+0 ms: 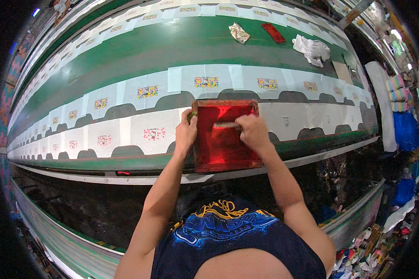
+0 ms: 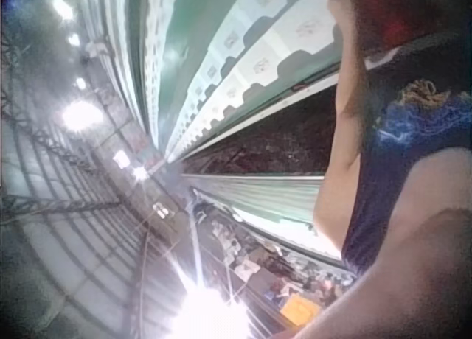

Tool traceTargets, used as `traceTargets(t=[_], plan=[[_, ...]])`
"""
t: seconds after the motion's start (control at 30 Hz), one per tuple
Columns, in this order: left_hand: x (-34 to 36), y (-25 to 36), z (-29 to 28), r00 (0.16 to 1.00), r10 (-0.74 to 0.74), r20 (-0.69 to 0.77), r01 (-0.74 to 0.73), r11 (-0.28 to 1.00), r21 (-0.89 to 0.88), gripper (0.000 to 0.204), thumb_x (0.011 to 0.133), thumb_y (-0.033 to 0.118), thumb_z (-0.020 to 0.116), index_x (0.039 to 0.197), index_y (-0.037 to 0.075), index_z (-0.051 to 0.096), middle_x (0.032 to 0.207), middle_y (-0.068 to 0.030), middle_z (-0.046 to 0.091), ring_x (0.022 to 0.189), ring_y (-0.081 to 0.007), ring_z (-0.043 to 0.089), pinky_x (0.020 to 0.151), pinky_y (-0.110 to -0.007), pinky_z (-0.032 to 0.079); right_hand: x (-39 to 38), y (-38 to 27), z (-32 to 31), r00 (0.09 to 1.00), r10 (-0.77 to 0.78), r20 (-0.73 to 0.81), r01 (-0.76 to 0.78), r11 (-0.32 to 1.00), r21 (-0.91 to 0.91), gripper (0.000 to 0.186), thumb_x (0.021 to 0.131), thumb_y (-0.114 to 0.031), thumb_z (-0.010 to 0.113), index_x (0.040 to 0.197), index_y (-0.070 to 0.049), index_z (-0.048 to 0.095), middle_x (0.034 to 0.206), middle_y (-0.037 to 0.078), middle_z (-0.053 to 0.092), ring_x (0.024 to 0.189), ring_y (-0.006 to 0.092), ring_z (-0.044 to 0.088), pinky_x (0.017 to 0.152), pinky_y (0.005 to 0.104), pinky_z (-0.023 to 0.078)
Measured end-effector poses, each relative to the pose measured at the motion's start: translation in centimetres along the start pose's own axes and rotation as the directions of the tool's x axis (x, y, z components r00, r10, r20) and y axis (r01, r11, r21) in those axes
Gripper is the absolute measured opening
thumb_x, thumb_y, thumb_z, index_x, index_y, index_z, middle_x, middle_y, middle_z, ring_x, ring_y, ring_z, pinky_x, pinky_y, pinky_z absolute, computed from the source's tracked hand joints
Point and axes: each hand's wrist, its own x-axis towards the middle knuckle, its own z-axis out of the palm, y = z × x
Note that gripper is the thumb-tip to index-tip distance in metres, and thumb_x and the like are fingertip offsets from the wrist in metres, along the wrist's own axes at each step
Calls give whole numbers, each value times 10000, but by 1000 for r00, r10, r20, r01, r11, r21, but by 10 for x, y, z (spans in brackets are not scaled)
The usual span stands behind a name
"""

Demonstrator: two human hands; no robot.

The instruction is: The person uses a squeegee to spread red ink across a screen printing frame held over a conveyor belt of white fabric panels. The person repeatedly wipes the screen surface with a cloth between passes.

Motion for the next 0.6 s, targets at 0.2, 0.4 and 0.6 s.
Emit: traceTargets(t=[0.2,0.4,0.6], plan=[[-5,14,-3,998,-50,22,49,998,47,451,1034,376,552,1443,190,525,1124,-285,724,1084,-502,678,933,-547,522,-87,-54,-2,997,76,-17,-76,997,6,243,769,-66,634,999,-91,708,975,85,720,936,292,675,811,468,495],[-4,8,-3,999,-33,-3,33,999,30,453,1033,375,555,1449,199,520,1130,-281,723,1099,-495,676,944,-541,517,-37,-42,-5,999,-49,-4,49,999,-14,188,785,-93,652,967,-105,696,949,67,707,927,284,669,812,460,483],[-3,7,1,1000,10,8,-10,1000,-27,463,1031,366,568,1457,191,513,1182,-265,720,1134,-480,671,967,-519,520,42,-3,15,987,-34,-159,41,998,44,84,830,-154,683,906,-117,689,858,82,689,843,317,660,726,490,471]])
